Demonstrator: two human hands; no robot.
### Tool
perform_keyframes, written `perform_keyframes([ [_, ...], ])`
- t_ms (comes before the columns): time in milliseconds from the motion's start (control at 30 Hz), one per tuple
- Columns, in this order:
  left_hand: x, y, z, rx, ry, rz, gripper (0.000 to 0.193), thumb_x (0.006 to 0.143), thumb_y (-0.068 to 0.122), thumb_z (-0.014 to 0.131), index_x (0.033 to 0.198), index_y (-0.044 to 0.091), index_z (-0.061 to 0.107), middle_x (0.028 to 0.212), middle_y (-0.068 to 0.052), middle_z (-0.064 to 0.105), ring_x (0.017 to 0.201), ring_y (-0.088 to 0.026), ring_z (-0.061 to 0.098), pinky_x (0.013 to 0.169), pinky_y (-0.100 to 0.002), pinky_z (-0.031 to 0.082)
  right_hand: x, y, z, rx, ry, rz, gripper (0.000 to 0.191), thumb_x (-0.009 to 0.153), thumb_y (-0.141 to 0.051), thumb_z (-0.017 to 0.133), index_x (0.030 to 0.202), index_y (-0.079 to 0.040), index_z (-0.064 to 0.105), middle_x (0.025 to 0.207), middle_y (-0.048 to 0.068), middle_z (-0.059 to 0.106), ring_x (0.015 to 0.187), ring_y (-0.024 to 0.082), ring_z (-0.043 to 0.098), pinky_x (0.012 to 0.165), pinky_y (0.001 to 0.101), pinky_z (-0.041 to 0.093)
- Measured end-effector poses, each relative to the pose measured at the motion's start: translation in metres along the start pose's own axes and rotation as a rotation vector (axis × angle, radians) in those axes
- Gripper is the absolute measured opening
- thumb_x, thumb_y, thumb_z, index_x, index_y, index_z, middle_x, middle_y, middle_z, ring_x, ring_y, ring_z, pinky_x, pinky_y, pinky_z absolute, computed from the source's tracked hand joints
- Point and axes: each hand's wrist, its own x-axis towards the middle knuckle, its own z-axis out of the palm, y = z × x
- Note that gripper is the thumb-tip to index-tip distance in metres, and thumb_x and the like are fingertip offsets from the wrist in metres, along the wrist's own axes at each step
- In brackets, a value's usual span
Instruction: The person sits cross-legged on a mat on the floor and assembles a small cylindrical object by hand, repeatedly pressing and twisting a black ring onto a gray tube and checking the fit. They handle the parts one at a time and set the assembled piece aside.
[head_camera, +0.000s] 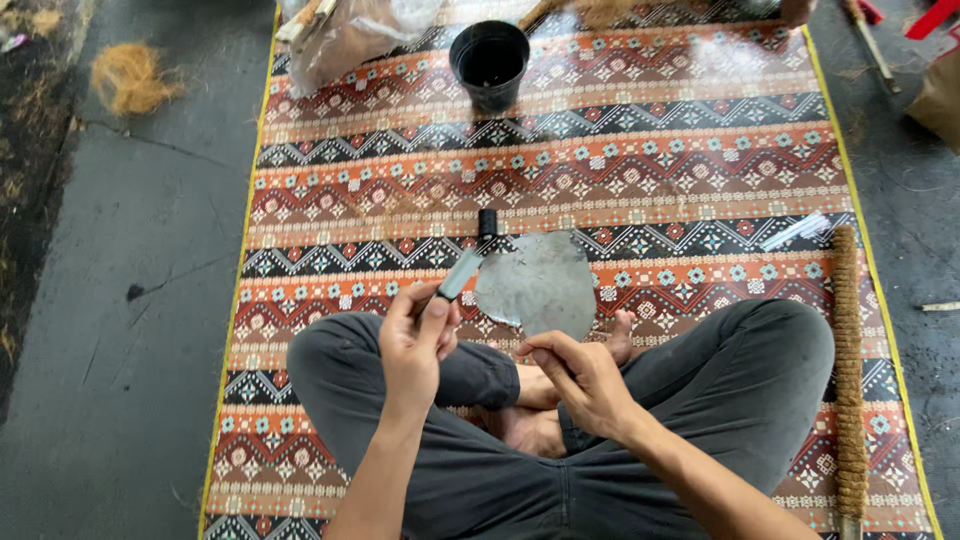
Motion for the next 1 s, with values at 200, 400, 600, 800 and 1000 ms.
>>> perform_keyframes([
  [200, 0.005, -0.002, -0.004, 0.554, -0.061, 0.176, 0.022, 0.110, 0.013, 0.064, 0.127, -0.001, 0.062, 0.101, -0.007, 0.067, 0.083, -0.010, 0.058, 0.075, -0.025, 0.048, 0.000, -0.003, -0.019, -0.359, -0.099, -0.310, 0.027, 0.089, -0.003, 0.066, 0.116, -0.003, 0.066, 0.091, 0.015, 0.073, 0.078, 0.028, 0.072, 0.070, 0.0366, 0.056],
  [400, 0.010, 0.015, 0.003, 0.796, -0.206, 0.288, 0.025, 0.105, 0.011, 0.068, 0.121, 0.002, 0.051, 0.101, -0.014, 0.071, 0.092, -0.025, 0.076, 0.077, -0.035, 0.057, 0.016, -0.031, -0.040, -0.631, -0.163, -0.614, 0.029, 0.088, -0.003, 0.067, 0.116, -0.003, 0.065, 0.089, 0.008, 0.072, 0.074, 0.021, 0.070, 0.061, 0.0338, 0.054],
  [600, 0.001, 0.029, 0.013, 0.916, -0.525, 0.257, 0.022, 0.101, 0.005, 0.070, 0.115, 0.003, 0.053, 0.094, -0.015, 0.070, 0.087, -0.033, 0.073, 0.071, -0.039, 0.055, 0.030, -0.041, -0.074, -0.759, -0.229, -0.564, 0.017, 0.089, -0.002, 0.073, 0.102, -0.012, 0.073, 0.066, 0.004, 0.062, 0.056, 0.020, 0.062, 0.051, 0.0369, 0.046],
  [800, -0.021, 0.034, 0.020, 0.663, -0.761, 0.154, 0.025, 0.098, 0.004, 0.071, 0.117, 0.003, 0.054, 0.101, -0.018, 0.067, 0.093, -0.030, 0.071, 0.080, -0.037, 0.055, 0.074, -0.031, -0.072, -0.415, -0.359, -0.264, 0.011, 0.101, -0.011, 0.069, 0.111, -0.013, 0.072, 0.077, 0.007, 0.065, 0.064, 0.022, 0.063, 0.058, 0.0365, 0.047],
  [1000, -0.007, 0.029, 0.019, 0.797, -0.381, 0.025, 0.023, 0.100, 0.011, 0.071, 0.115, 0.004, 0.056, 0.094, -0.012, 0.068, 0.086, -0.016, 0.066, 0.073, -0.030, 0.053, 0.046, -0.011, -0.039, -0.474, -0.491, -0.334, 0.035, 0.074, -0.006, 0.077, 0.109, -0.011, 0.074, 0.085, 0.008, 0.075, 0.075, 0.029, 0.073, 0.063, 0.0399, 0.055],
])
